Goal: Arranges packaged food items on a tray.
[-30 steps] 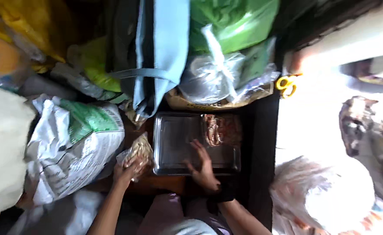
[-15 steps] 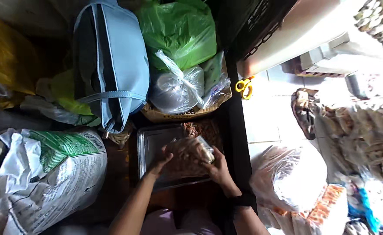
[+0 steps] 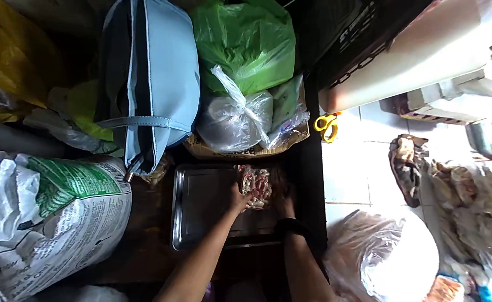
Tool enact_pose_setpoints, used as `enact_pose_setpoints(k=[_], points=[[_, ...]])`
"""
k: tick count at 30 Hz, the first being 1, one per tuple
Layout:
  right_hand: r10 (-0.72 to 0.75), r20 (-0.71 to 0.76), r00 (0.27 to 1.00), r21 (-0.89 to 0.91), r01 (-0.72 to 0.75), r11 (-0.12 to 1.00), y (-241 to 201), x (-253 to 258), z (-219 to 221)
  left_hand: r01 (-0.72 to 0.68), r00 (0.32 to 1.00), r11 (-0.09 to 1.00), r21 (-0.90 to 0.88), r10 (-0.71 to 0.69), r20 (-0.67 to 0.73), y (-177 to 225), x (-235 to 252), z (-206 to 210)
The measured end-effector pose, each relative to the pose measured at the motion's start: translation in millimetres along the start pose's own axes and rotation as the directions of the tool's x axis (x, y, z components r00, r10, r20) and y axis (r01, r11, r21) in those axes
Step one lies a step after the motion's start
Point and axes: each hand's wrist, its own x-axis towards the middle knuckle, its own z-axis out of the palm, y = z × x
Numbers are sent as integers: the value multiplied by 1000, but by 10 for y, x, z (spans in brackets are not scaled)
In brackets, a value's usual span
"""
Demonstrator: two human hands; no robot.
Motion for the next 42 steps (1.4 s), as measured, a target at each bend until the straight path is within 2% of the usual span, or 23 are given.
enact_pose_setpoints(k=[1, 6, 10, 12, 14, 15, 17, 19, 21, 22, 24, 29, 31, 32, 33, 34, 35, 36, 37, 38, 39, 40, 42], points=[[27, 29, 999, -50, -25, 998, 26, -33, 32, -8, 1000, 998, 60, 10, -21, -46, -26, 61], [-242, -203, 949, -192, 203, 960, -221, -91, 12, -148, 977, 982, 119, 164, -133, 84, -84, 62], [-34, -17, 999, -90, 33, 995, -198, -13, 148, -84, 947, 995, 54, 97, -307, -350, 169, 178], [-287, -109, 952, -336, 237, 912, -335, -1, 170, -82, 889, 992, 92, 115, -443, -450, 244, 116], [-648, -68, 759, -501, 536, 680, -260, 76, 232, -131, 832, 991, -4, 108, -544, -477, 264, -119], [-715, 24, 698, -526, 617, 585, -183, 89, 318, -139, 807, 987, -78, 68, -587, -451, 270, -333], [-708, 198, 678, -552, 674, 491, 52, 87, 523, -58, 670, 996, -71, -14, -742, -515, 374, -875], [-693, 251, 676, -527, 695, 488, 155, 93, 637, 142, 521, 981, -129, -184, -834, -637, 532, -1486], [-695, 264, 668, -532, 702, 473, 144, 88, 651, 260, 432, 872, -416, -490, -757, -775, 695, -2006], [-703, 266, 660, -544, 705, 456, 129, 91, 650, 159, 437, 802, -576, -580, -688, -895, 792, -2203], [-708, 265, 654, -573, 697, 430, 111, 90, 679, 6, 495, 709, -705, -615, -614, -1212, 1057, -2459], [-659, 270, 702, -668, 629, 398, 22, 19, 629, 346, 723, 740, -577, -602, -339, -1012, 748, -2739], [-630, 265, 730, -655, 616, 438, -66, -65, 560, 226, 785, 853, -470, -445, -430, -1018, 533, -2625], [-676, 239, 697, -597, 654, 464, -131, -168, 547, 121, 806, 914, -386, -318, -500, -1037, 395, -2555], [-728, 202, 655, -471, 717, 514, -213, -344, 560, 30, 819, 965, -259, -173, -547, -1023, 191, -2512], [-726, 181, 663, -267, 744, 613, -308, -599, 578, -36, 822, 995, -96, -25, -569, -988, -62, -2483], [-640, 219, 736, -14, 659, 752, -418, -882, 596, -100, 810, 992, 75, 125, -573, -919, -347, -2437], [-475, 358, 804, 233, 416, 879, -535, -1135, 614, -190, 768, 952, 240, 296, -568, -836, -635, -2363], [-272, 583, 765, 384, 36, 923, -635, -1297, 633, -303, 705, 874, 379, 474, -529, -740, -909, -2283], [-146, 777, 612, 415, -324, 850, -714, -1382, 660, -433, 620, 750, 500, 650, -439, -665, -1127, -2218], [-116, 873, 474, 398, -555, 731, -741, -1414, 690, -555, 545, 596, 581, 788, -287, -616, -1293, -2174], [-118, 900, 419, 391, -660, 642, -745, -1432, 707, -652, 514, 463, 600, 852, -99, -544, -1433, -2137], [-111, 866, 488, 435, -624, 649, -746, -1478, 679, -760, 529, 382, 526, 834, 158, -330, -1630, -2075]])
